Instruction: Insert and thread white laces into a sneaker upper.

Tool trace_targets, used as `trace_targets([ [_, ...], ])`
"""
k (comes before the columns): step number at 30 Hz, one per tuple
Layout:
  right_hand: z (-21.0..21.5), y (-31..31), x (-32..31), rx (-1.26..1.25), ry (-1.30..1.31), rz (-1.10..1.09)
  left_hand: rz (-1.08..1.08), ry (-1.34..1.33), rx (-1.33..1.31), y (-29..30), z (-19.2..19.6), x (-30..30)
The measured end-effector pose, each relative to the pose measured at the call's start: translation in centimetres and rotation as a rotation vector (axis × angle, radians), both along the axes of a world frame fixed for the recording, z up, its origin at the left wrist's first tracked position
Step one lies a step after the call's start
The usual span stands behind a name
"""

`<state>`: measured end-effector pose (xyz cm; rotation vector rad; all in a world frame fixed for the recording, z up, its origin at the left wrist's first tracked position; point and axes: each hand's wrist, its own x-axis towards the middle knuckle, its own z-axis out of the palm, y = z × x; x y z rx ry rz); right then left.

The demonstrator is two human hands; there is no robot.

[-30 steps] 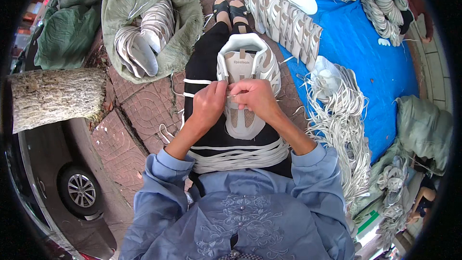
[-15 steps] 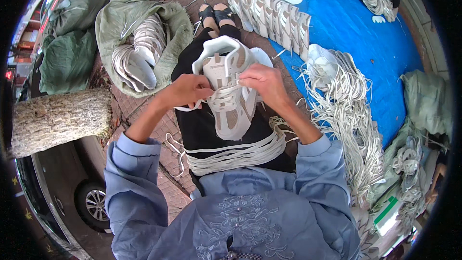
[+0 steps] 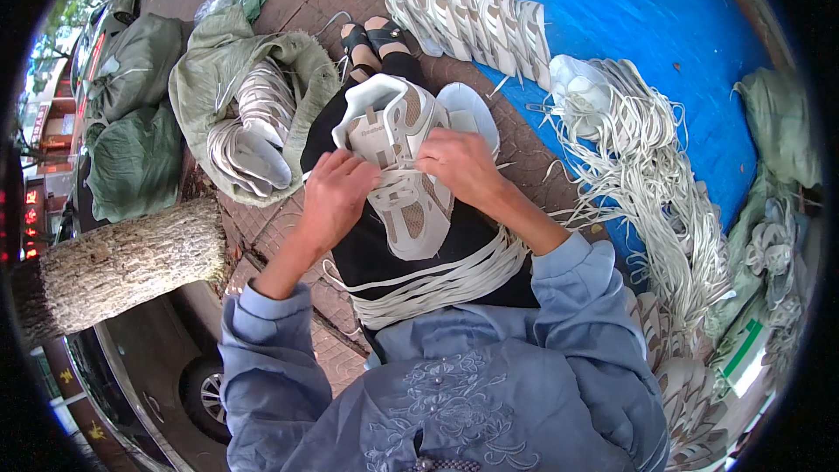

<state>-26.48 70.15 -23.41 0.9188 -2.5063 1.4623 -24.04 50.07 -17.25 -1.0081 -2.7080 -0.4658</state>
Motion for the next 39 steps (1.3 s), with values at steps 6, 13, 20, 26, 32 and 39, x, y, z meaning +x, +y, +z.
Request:
trace_targets([
  [6,-0.3,-0.1,-0.8,0.284,0.263,-0.037,0.331,-0.024,0.335,0.6,4.9,-0.5],
  [13,1.8,-1.4,-1.1,0.488,0.201,0.021,0.381,-0.255,-0.116,2.2,-0.8,-1.6],
  [20,1.3,-1.1,-2.2,0.602,0.181,0.115,0.339,-0.364,0.132,3.0,-1.9,-1.9],
  [26,-0.4,0.1,-2.1,0.031,-0.257,0.001,0.359,-0.481,0.214,3.2,-1.8,-2.1],
  [32,-0.4,-0.7,-0.7,0.226,0.319,-0.109,0.396,-0.567,0.386,3.6,-2.4,-1.7],
  [39,-2.1,-0.8,0.2,0.072,0.317,-0.129,0.363,-0.615,0.366,3.4,-2.3,-2.9],
])
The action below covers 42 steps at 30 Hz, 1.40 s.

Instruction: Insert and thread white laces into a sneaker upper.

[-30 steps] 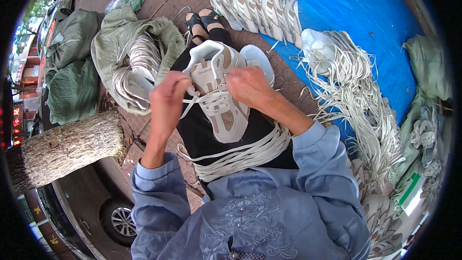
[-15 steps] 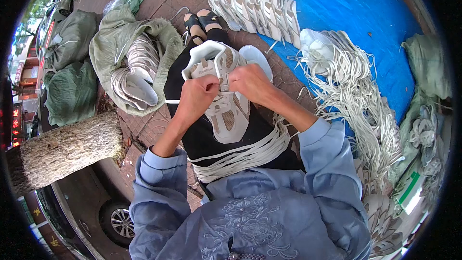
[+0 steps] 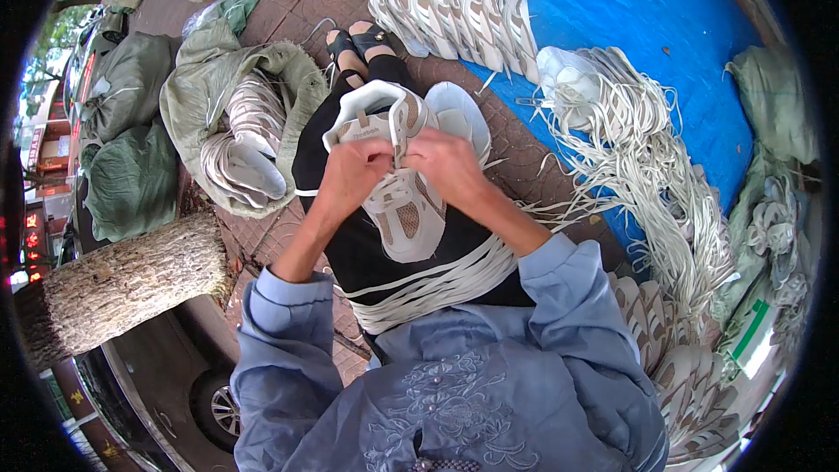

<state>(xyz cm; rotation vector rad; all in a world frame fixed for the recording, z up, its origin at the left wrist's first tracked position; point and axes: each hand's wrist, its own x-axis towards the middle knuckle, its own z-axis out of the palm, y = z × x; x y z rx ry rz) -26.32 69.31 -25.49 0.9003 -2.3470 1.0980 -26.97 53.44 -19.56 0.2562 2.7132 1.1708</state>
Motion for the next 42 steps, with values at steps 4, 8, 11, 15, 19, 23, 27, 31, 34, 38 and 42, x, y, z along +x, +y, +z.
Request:
trace_targets([
  [4,1.1,1.1,-0.5,-0.145,-0.48,0.061,-0.375,-0.044,-0.254,-0.1,-0.5,-2.9],
  [8,1.6,0.4,-0.8,-0.064,-0.494,0.037,-0.501,-0.088,-0.256,-1.5,0.9,-2.7],
  [11,2.8,0.1,-0.6,-0.17,-0.638,0.117,-0.388,-0.263,-0.134,-3.6,3.7,-1.2],
  [15,3.1,-1.1,-0.4,-0.3,-0.693,0.215,-0.058,-0.73,0.267,-7.3,4.2,1.3],
  [19,1.4,0.3,-1.2,-0.246,-0.889,0.113,0.092,-0.389,0.061,-10.3,3.8,3.5],
  [23,3.6,1.4,-1.2,-0.208,-0.428,0.057,0.378,-0.417,0.774,-11.6,6.4,4.8],
  [27,8.6,-2.9,1.6,-0.084,-0.433,0.287,0.014,-0.387,0.804,-7.5,9.4,6.3],
  [31,7.8,-4.6,1.4,-0.12,-0.426,0.193,0.144,-0.549,1.161,-6.8,6.9,3.1],
  [34,6.8,-3.4,1.4,-0.085,-0.341,0.186,0.24,-0.49,1.318,-9.1,5.2,1.7],
  [38,6.8,-5.5,1.2,0.144,-0.137,0.212,0.328,-0.532,1.302,-9.4,2.3,0.8],
  [42,6.2,-6.7,-0.7,0.578,-0.069,0.112,0.288,-0.443,1.258,-8.6,3.1,-0.4],
])
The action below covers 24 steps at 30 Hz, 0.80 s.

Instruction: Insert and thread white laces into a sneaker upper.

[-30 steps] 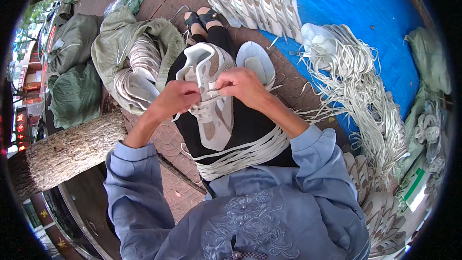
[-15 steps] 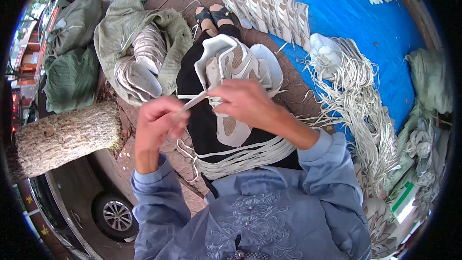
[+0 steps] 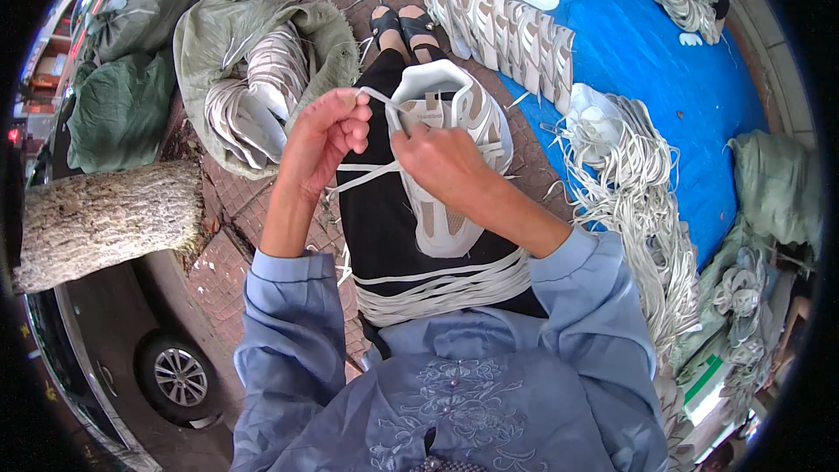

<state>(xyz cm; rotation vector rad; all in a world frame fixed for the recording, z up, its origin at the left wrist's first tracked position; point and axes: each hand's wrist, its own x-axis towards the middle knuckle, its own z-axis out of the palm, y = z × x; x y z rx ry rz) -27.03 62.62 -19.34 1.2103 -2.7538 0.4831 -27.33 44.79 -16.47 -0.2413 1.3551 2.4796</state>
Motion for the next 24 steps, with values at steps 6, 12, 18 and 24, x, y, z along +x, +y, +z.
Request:
trace_targets([
  [6,-0.3,1.1,-1.1,-0.036,0.143,0.148,0.101,-0.001,0.045,2.0,-1.5,-1.5],
  [12,4.2,4.0,-1.9,-0.171,0.274,0.268,0.277,-0.046,0.4,3.7,-2.9,-2.6],
  [18,1.6,2.9,-1.5,-0.155,0.034,0.207,0.286,-0.041,0.513,3.6,-4.2,-3.7],
  [24,-0.8,2.2,-1.3,-0.015,0.163,0.241,0.349,-0.031,0.249,3.1,-3.8,-2.4],
])
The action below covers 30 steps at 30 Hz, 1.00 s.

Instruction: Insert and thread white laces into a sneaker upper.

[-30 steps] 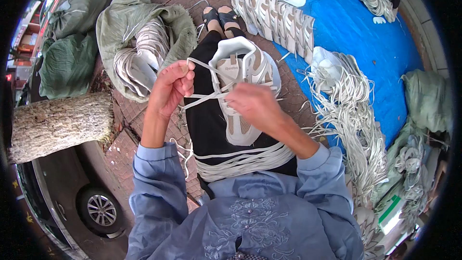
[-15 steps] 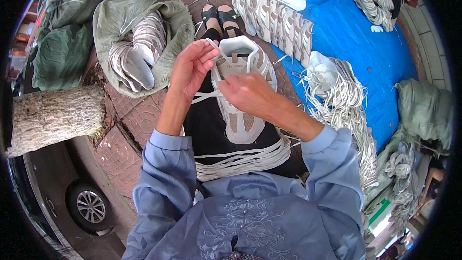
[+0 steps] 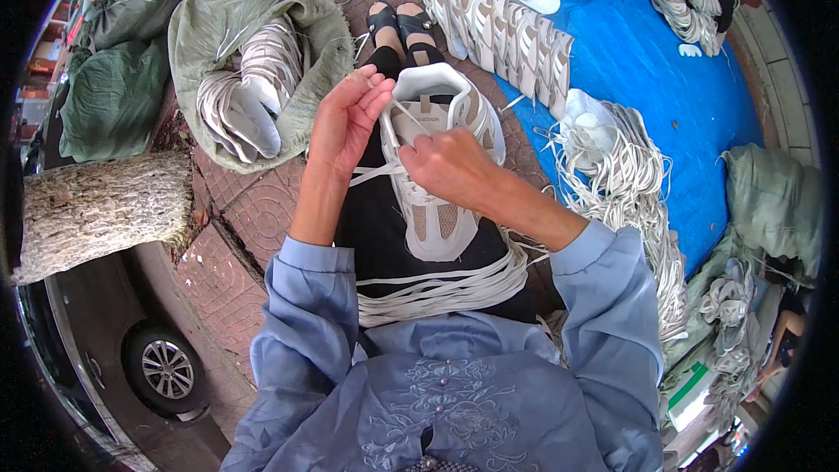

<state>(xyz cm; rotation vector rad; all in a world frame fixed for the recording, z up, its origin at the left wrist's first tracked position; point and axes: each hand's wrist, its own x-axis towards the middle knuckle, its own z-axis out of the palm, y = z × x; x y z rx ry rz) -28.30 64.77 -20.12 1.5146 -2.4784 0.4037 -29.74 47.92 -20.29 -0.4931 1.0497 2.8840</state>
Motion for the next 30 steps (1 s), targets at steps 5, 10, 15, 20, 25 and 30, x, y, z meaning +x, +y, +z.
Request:
trace_targets([
  [5,3.4,1.3,-2.0,-0.069,0.287,0.128,0.005,0.021,-0.301,-2.2,-0.6,1.0],
  [10,6.6,15.2,-12.5,-0.007,0.382,-0.318,0.439,-0.048,-0.118,-15.2,-3.7,0.9],
  [15,7.3,21.3,-15.1,0.061,0.3,-0.601,0.748,-0.184,-0.357,-33.4,-5.6,3.4],
  [20,3.4,22.8,-15.5,0.462,0.197,-0.747,0.607,-0.442,-1.192,-31.2,-3.2,2.9],
  [25,4.3,10.9,-8.8,-0.146,-0.07,-0.27,0.126,0.717,-2.161,-10.6,2.3,5.8],
  [30,3.3,1.7,-3.8,-0.184,-0.154,0.122,-0.152,0.875,-2.131,-0.5,-0.3,9.0],
])
